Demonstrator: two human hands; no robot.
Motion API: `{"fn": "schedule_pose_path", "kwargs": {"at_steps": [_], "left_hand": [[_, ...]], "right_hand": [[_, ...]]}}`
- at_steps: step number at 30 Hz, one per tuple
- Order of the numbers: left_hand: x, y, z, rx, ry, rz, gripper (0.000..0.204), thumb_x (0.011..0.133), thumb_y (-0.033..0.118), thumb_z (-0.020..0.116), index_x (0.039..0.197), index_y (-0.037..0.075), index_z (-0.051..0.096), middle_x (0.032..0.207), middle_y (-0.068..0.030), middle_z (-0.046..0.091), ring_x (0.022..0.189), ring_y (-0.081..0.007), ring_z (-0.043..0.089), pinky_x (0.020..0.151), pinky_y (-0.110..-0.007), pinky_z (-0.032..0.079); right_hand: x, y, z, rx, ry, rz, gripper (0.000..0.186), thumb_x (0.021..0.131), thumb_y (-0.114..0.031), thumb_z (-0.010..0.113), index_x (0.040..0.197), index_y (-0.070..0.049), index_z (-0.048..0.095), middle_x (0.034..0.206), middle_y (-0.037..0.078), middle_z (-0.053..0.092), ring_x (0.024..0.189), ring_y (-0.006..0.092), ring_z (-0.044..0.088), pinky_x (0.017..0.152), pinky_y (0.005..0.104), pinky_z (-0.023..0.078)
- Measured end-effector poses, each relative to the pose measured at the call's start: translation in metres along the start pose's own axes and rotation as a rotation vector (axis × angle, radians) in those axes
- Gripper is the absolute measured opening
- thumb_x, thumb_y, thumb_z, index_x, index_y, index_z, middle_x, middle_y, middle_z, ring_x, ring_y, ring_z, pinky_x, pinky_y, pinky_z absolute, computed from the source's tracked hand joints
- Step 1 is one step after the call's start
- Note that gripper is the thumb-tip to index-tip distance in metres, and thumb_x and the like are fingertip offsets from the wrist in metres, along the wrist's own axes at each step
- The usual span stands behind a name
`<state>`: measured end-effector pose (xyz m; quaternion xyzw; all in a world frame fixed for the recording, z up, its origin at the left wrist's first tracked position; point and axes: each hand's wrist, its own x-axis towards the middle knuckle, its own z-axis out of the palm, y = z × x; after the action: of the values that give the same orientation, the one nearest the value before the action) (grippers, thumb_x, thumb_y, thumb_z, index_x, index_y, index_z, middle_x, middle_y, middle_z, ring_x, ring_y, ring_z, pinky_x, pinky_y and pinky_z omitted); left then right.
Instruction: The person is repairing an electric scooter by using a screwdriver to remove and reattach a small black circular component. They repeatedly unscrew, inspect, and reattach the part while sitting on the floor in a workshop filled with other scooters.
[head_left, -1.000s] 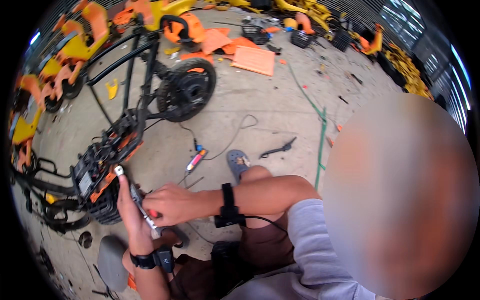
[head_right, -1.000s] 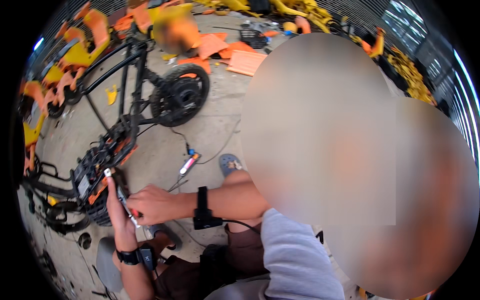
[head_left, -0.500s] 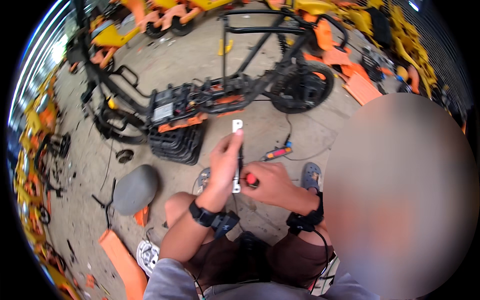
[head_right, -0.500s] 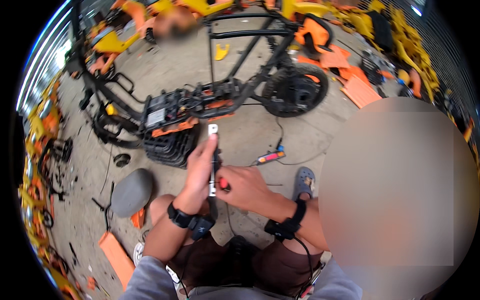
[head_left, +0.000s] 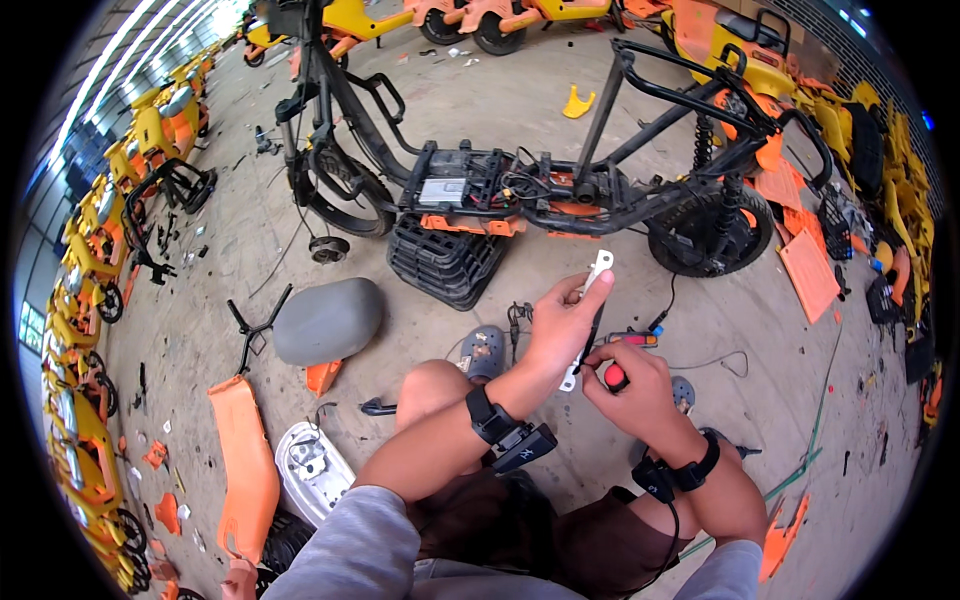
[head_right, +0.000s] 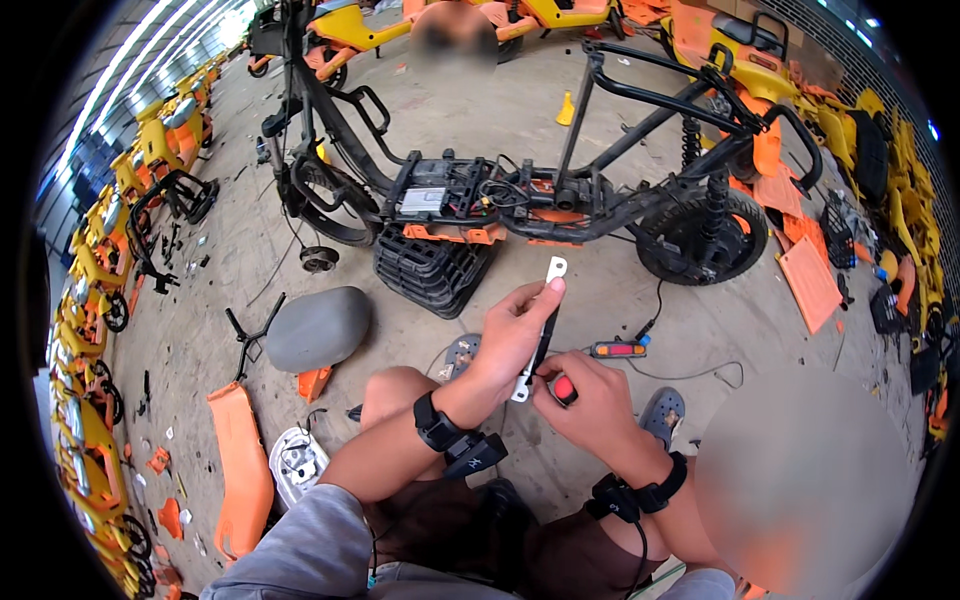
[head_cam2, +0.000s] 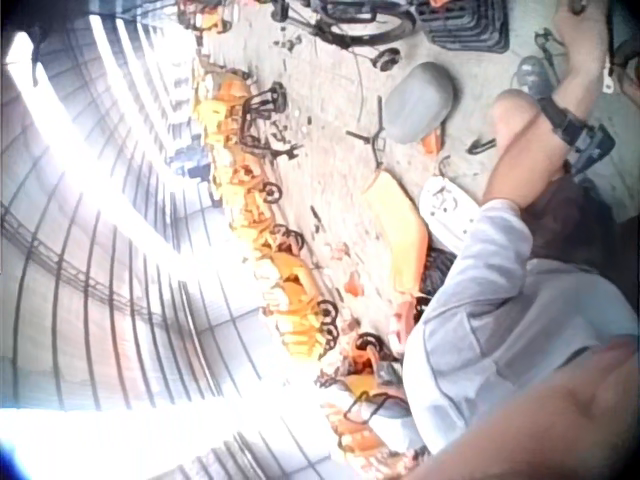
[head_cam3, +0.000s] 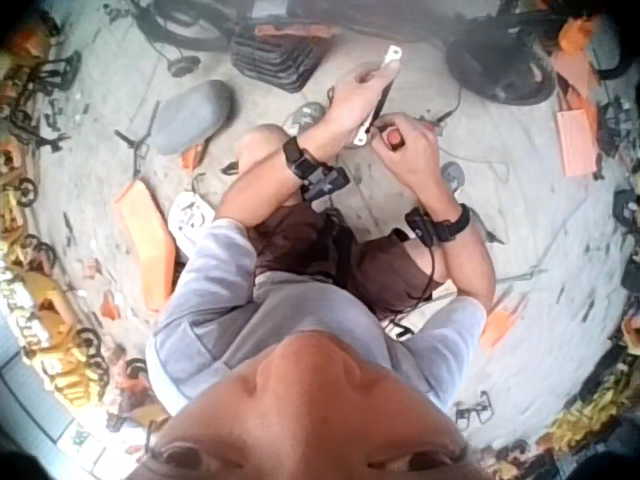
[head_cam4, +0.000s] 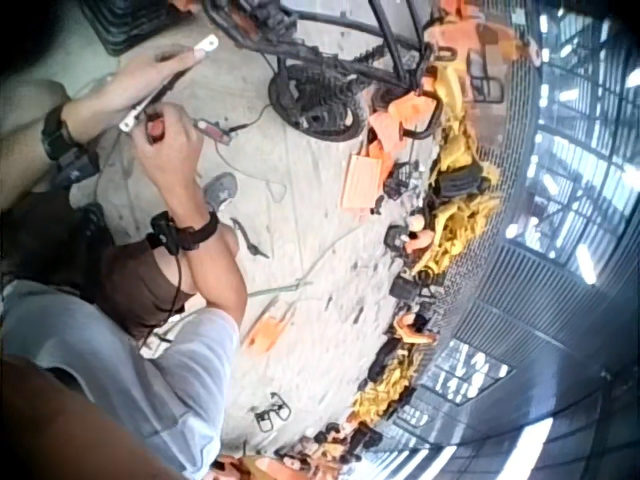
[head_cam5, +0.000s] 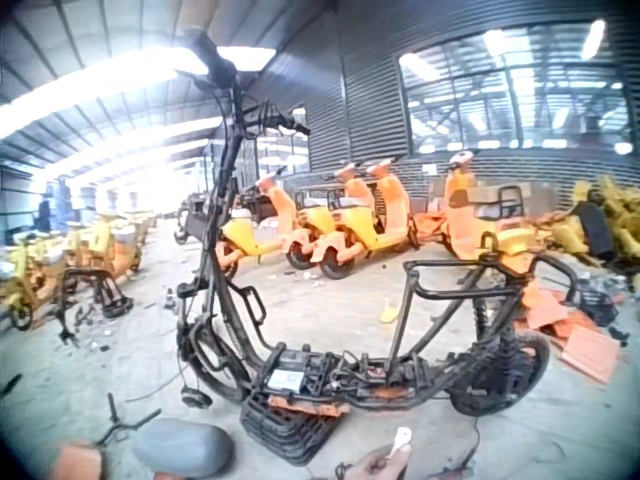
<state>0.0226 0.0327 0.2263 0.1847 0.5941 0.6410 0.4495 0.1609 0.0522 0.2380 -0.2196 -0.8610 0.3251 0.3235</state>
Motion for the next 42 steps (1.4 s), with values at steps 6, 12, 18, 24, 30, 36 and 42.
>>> {"fn": "schedule_pose_path", "kwargs": {"at_steps": [6,12,18,24,30,36,42], "left_hand": [[0.001,0.003,-0.003,-0.032,0.009,-0.006,0.061,0.089,0.044,0.069,0.12,-0.007,0.059,0.094,-0.0005,0.058,0.082,-0.0068,0.048,0.07,-0.022,0.041],[0.0,0.002,-0.001,-0.055,0.035,0.011,0.061,0.089,0.045,0.068,0.119,-0.007,0.06,0.092,0.0006,0.056,0.08,-0.0066,0.046,0.069,-0.022,0.04],[0.0,0.006,-0.004,-0.03,0.006,-0.021,0.059,0.09,0.046,0.067,0.117,-0.006,0.061,0.089,0.0006,0.056,0.078,-0.0066,0.046,0.066,-0.023,0.039],[-0.003,0.006,-0.003,-0.082,0.034,-0.011,0.056,0.09,0.045,0.067,0.116,-0.004,0.063,0.082,0.0027,0.054,0.071,-0.0058,0.044,0.06,-0.022,0.037],[0.003,0.001,-0.007,-0.078,0.016,0.029,0.043,0.09,0.046,0.067,0.094,0.003,0.063,0.076,0.0018,0.052,0.062,-0.0072,0.05,0.054,-0.023,0.041],[0.003,0.003,-0.016,-0.125,-0.031,-0.036,0.041,0.091,0.047,0.064,0.084,0.007,0.056,0.071,-0.0013,0.053,0.057,-0.0099,0.051,0.051,-0.025,0.044],[0.003,0.006,-0.019,-0.121,-0.013,-0.044,0.04,0.093,0.046,0.062,0.084,0.008,0.057,0.068,-0.0016,0.052,0.054,-0.011,0.051,0.049,-0.025,0.043]], "right_hand": [[0.004,0.0,0.0,-0.066,0.008,-0.098,0.014,0.07,-0.004,0.072,0.082,-0.003,0.065,0.077,0.008,0.067,0.062,0.0234,0.064,0.057,0.0314,0.051],[0.004,-0.001,0.003,-0.029,0.004,-0.08,0.015,0.069,-0.004,0.073,0.082,-0.003,0.065,0.077,0.008,0.066,0.062,0.0226,0.064,0.056,0.0315,0.05],[0.006,0.0,0.003,-0.022,0.015,-0.111,0.017,0.068,-0.004,0.074,0.082,-0.003,0.065,0.077,0.007,0.066,0.062,0.0229,0.064,0.055,0.0317,0.05],[0.007,0.001,0.006,-0.029,0.017,-0.12,0.016,0.068,-0.006,0.074,0.08,-0.005,0.063,0.076,0.006,0.064,0.061,0.0239,0.062,0.054,0.0321,0.048],[0.007,0.004,0.005,0.043,-0.021,-0.069,0.015,0.07,-0.007,0.073,0.08,-0.005,0.063,0.078,0.007,0.064,0.066,0.0241,0.064,0.059,0.0321,0.05],[0.004,0.002,0.004,0.064,-0.042,-0.075,0.012,0.074,-0.007,0.071,0.084,-0.005,0.063,0.081,0.008,0.065,0.068,0.0248,0.065,0.06,0.0318,0.05],[0.004,0.003,0.011,-0.018,0.021,-0.117,0.014,0.075,-0.012,0.071,0.085,-0.005,0.065,0.082,0.006,0.067,0.065,0.0241,0.065,0.057,0.0326,0.051]]}}
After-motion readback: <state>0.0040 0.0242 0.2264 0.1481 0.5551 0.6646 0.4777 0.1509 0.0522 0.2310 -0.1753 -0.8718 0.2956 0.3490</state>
